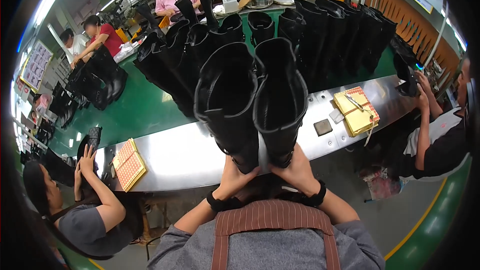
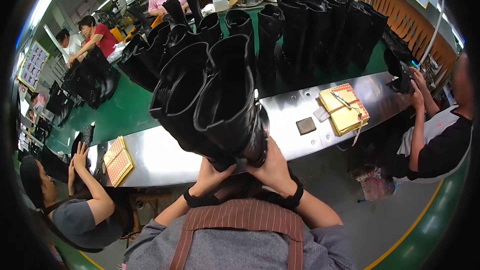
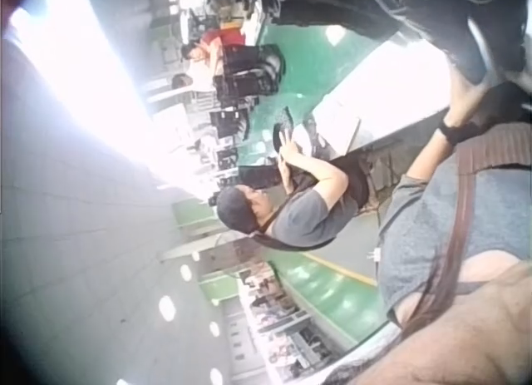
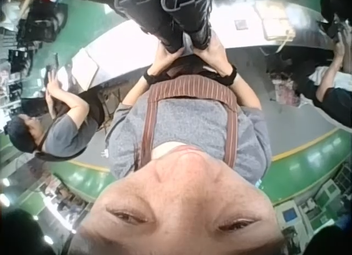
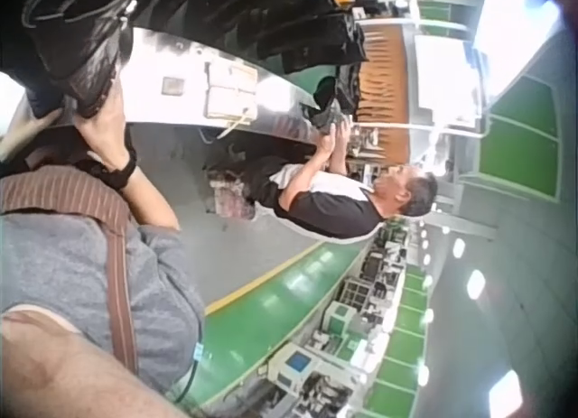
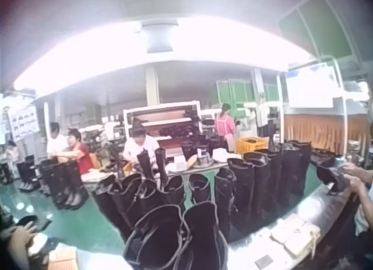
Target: The recorder is inspecting and cleaning black quilted boots on a production line.
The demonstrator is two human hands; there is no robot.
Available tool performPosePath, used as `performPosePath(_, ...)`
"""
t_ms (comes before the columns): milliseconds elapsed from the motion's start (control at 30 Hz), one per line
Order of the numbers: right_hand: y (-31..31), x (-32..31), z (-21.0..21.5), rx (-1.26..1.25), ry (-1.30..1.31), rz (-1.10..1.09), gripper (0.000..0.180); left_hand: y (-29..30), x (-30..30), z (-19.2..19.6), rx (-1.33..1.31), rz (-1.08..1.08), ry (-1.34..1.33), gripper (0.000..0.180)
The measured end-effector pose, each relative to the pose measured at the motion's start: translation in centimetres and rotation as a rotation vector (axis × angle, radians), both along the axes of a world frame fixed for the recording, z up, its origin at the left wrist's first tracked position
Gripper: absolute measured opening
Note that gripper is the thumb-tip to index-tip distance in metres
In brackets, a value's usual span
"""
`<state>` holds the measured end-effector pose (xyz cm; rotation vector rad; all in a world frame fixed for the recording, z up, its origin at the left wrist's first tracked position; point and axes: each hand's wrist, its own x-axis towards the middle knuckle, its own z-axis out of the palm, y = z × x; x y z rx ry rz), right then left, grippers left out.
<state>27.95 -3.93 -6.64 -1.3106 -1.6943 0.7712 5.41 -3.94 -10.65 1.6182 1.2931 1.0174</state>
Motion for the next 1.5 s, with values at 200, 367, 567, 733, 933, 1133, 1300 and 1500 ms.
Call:
performPosePath(200, -1.1, -0.7, 1.2, -0.045, -0.151, 0.245, 0.120, 0.5, -1.4, -0.3, -0.017, -0.051, -0.114, 0.081)
performPosePath(367, -0.5, 2.1, 2.9, -0.116, -0.258, 0.391, 0.106, 1.3, -3.7, 1.2, -0.157, -0.177, -0.105, 0.079)
performPosePath(567, 2.9, 6.5, 11.9, 0.551, -0.336, 0.076, 0.105, 1.2, -3.6, 2.5, -0.170, -0.198, -0.146, 0.081)
performPosePath(733, 6.8, 5.3, 21.0, 0.802, -0.524, 0.255, 0.115, 2.5, -3.3, 3.5, -0.010, -0.279, -0.091, 0.084)
performPosePath(933, 10.8, 1.1, 26.8, 0.628, -0.784, 0.554, 0.117, 4.7, -3.7, 4.4, -0.117, -0.369, -0.066, 0.087)
performPosePath(1133, 12.6, 3.2, 24.3, 0.669, -0.600, 0.532, 0.127, 4.2, -5.7, 3.0, -0.315, -0.407, -0.245, 0.075)
performPosePath(1300, 9.2, 10.5, 12.1, 0.158, 0.320, 0.259, 0.116, 6.3, -6.2, 1.2, -0.301, 0.093, -0.366, 0.056)
performPosePath(1500, 3.5, 10.1, -3.7, -0.708, 0.306, 0.047, 0.036, 7.8, -3.3, 0.2, 0.000, -0.059, -0.080, 0.036)
